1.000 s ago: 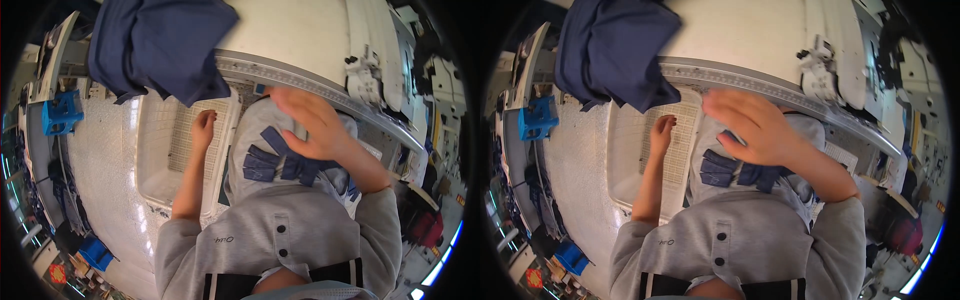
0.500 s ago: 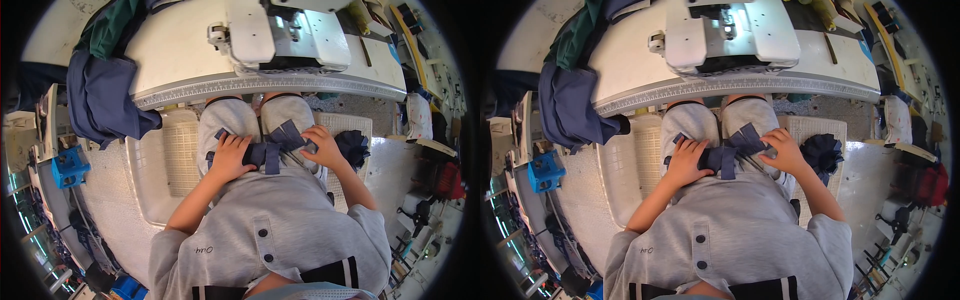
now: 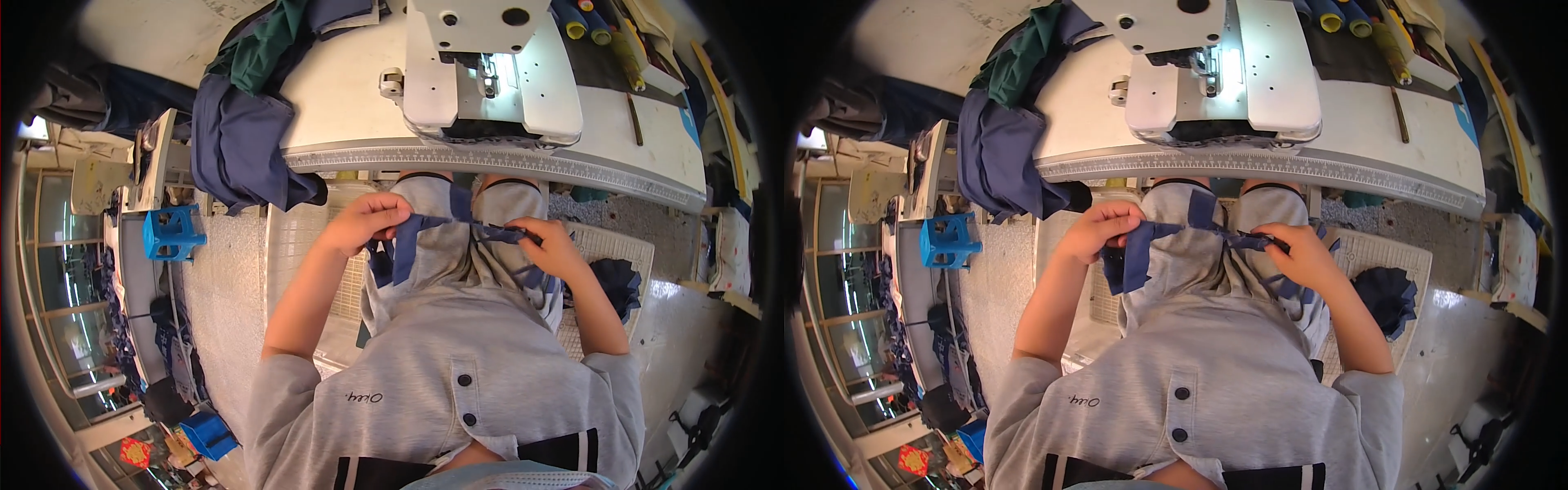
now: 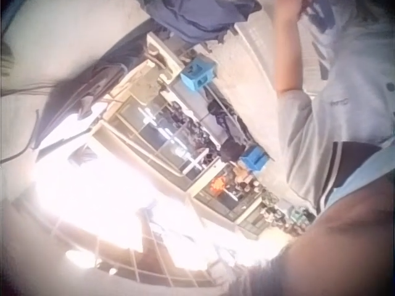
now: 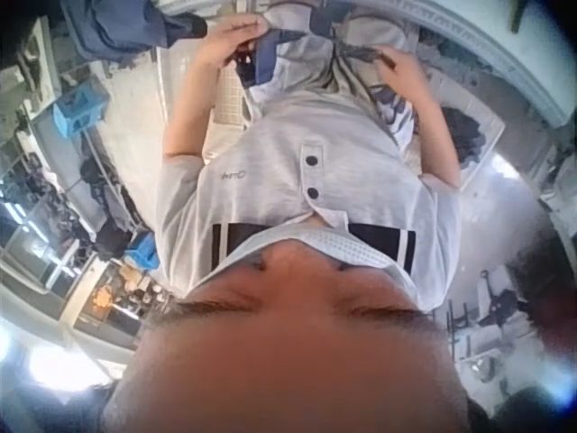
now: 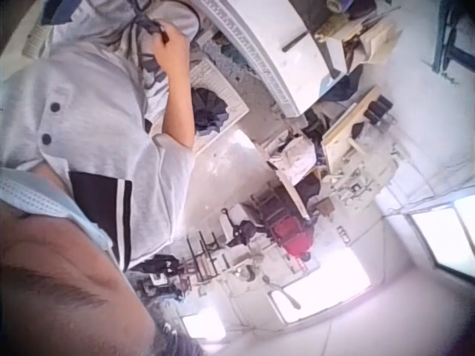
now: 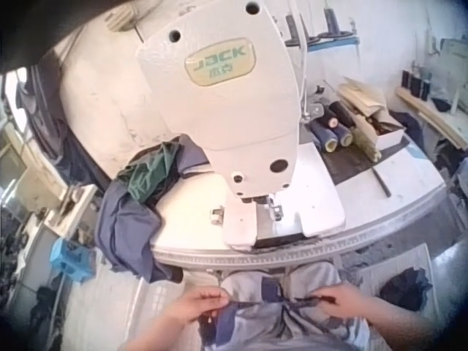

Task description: Sewing small blue fabric strips onto a larger blue garment using an industrial sewing machine.

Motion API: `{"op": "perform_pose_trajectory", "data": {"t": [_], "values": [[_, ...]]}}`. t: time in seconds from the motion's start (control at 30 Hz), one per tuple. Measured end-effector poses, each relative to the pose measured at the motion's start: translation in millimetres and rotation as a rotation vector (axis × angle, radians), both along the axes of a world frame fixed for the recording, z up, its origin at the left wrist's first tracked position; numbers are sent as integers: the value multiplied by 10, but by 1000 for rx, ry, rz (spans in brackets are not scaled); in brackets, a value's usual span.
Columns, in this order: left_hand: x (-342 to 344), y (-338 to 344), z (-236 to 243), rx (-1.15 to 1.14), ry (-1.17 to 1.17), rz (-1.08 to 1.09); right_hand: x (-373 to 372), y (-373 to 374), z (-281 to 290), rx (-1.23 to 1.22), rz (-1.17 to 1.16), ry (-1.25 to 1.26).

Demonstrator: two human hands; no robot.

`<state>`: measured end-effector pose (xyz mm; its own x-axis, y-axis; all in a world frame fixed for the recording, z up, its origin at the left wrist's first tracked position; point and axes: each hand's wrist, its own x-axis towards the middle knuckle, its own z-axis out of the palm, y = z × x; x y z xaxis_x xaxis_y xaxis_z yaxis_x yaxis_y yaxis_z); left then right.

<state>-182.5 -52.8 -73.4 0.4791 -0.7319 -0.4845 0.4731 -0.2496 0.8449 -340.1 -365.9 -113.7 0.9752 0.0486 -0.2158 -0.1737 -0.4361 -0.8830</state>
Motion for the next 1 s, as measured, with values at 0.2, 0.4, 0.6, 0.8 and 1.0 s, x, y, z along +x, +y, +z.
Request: {"op": "perform_pose_trajectory", "data": {"t": [0.2, 0.4, 0.6, 0.8, 1.0], "values": [[126, -281, 540, -167, 57, -121, 225, -54, 439, -172, 326, -375], [54, -496, 845, -304, -6, -277, 518, 405, 671, 671, 206, -241], [52, -380, 722, -355, 98, -166, 582, 177, 722, 959, 216, 72], [15, -279, 386, -436, 239, -201, 564, 10, 743, 882, 209, -30], [-325, -423, -109, -653, 132, 235, 545, 131, 901, 873, 290, -68]]}}
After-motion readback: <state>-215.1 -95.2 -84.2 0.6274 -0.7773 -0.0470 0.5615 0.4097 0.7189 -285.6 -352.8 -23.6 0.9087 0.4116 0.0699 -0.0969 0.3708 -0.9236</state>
